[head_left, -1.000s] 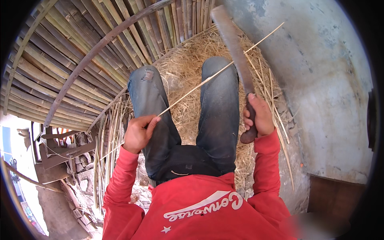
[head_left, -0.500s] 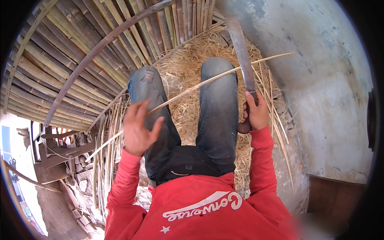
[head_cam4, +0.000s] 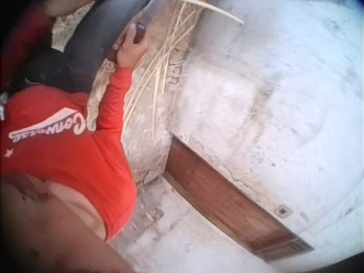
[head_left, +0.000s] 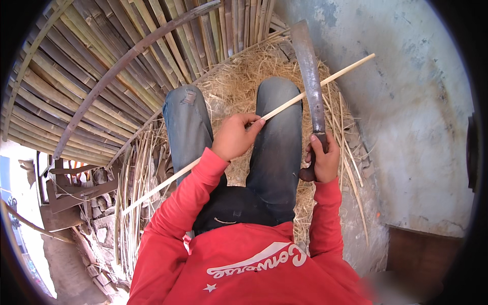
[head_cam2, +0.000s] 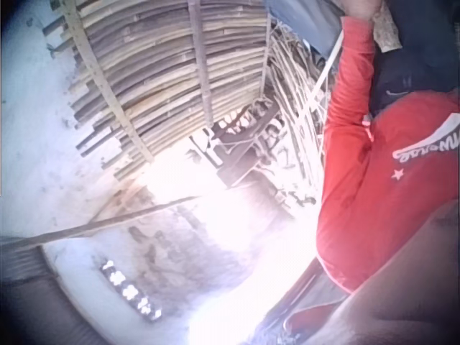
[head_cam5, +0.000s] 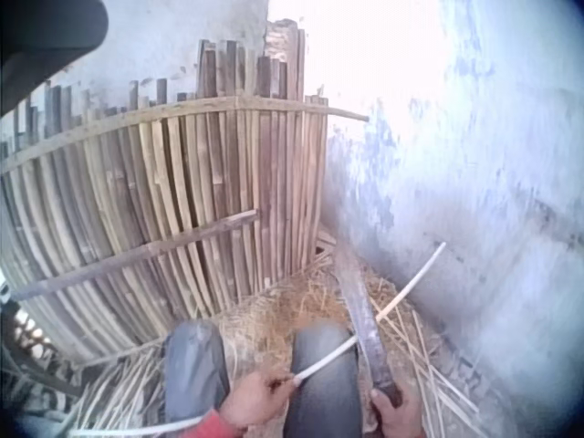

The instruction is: The person uses a large blade to shave and smooth a thin bamboo strip while sitting on the floor. They repeatedly slide the blade along the length of the bamboo strip to remove outer layers.

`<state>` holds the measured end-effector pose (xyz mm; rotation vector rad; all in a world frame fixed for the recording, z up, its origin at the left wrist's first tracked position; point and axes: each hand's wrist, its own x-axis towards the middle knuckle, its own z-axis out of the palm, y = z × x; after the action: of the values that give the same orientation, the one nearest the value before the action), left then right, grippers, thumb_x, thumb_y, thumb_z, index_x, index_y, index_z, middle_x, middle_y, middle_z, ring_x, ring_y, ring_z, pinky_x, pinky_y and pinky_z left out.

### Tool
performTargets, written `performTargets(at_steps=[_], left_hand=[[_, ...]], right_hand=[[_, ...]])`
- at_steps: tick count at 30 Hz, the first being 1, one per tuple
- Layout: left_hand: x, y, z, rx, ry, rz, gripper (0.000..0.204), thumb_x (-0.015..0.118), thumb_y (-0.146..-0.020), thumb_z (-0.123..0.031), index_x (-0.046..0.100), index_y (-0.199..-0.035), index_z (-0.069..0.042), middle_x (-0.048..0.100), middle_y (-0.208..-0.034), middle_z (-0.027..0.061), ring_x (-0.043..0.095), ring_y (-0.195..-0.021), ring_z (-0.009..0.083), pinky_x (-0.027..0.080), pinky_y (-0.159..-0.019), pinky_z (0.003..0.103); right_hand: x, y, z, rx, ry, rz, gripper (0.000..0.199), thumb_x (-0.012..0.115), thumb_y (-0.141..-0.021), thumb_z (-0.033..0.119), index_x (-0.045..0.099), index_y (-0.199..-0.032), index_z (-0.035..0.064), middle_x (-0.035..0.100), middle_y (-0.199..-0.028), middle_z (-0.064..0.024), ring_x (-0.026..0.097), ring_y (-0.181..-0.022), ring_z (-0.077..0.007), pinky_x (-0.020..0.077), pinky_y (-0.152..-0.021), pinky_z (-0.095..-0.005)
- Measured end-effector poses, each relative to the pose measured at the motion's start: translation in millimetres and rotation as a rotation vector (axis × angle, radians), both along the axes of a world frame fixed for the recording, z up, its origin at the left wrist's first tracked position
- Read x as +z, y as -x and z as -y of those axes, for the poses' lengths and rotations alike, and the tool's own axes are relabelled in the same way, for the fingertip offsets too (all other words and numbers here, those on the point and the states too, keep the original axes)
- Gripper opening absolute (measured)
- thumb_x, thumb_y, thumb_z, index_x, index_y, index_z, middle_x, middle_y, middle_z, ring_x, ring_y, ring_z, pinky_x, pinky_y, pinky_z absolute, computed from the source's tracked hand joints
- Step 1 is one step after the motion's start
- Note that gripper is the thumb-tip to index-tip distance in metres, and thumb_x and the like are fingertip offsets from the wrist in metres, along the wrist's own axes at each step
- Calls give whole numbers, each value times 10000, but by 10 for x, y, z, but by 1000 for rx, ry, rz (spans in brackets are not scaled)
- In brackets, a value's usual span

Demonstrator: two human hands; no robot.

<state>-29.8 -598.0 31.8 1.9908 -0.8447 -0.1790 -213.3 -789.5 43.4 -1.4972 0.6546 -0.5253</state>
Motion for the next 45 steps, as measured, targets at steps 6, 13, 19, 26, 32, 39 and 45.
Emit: performTargets(at_steps=[6, 13, 19, 26, 32, 39, 45], left_hand=[[-67, -139, -229, -299, 28, -493, 297, 677, -1018, -243, 721, -1207, -18, 666, -814, 104, 631, -671, 136, 487, -659, 319], [116, 116, -765, 19, -28, 433, 341, 749, -928, -147, 711, -1266, -113, 681, -962, 83, 688, -697, 281, 536, -624, 396], [-40, 121, -1106, -69, -175, 468, 418, 732, -924, -106, 706, -1335, -179, 650, -847, 79, 654, -663, 323, 506, -581, 444], [-25, 25, -1224, -149, -99, 370, 454, 703, -888, 30, 714, -1321, -105, 608, -777, 117, 625, -667, 302, 490, -612, 400], [-58, 52, -1189, -130, -142, 414, 610, 706, -800, 21, 686, -1377, -175, 635, -850, 93, 652, -692, 330, 525, -622, 446], [-123, 37, -1238, -137, -144, 395, 620, 700, -809, 5, 675, -1392, -205, 660, -887, 79, 666, -694, 332, 532, -617, 453], [-92, 53, -1138, -88, -142, 412, 602, 711, -824, -16, 677, -1392, -212, 655, -868, 71, 663, -683, 325, 533, -607, 450]], right_hand=[[-127, -26, -11, 69, 47, -21, 219, 662, -1026, 179, 616, -1133, -6, 666, -816, -46, 597, -596, -88, 481, -538, -237], [-64, -73, 40, 94, 63, -103, 277, 647, -1033, 188, 579, -1216, -9, 684, -840, -61, 611, -574, -96, 484, -498, -245], [78, -178, 43, 58, -6, -163, 384, 640, -1019, 153, 546, -1359, 2, 664, -754, -59, 545, -469, -85, 432, -417, -248], [97, -442, 482, -65, 224, -21, 606, 577, -1048, 144, 400, -1625, 200, 621, -726, -20, 490, -456, -52, 421, -413, -244], [191, -431, 174, -22, 223, -97, 604, 572, -1023, 111, 444, -1606, 206, 609, -729, 5, 504, -485, -57, 435, -442, -256], [92, -575, 235, -84, 293, -50, 596, 617, -969, 97, 531, -1552, 186, 640, -740, 9, 511, -570, -48, 449, -539, -261], [152, -513, -1, 75, 391, -111, 596, 623, -967, 100, 531, -1552, 173, 654, -767, 11, 502, -571, -49, 447, -540, -256]])
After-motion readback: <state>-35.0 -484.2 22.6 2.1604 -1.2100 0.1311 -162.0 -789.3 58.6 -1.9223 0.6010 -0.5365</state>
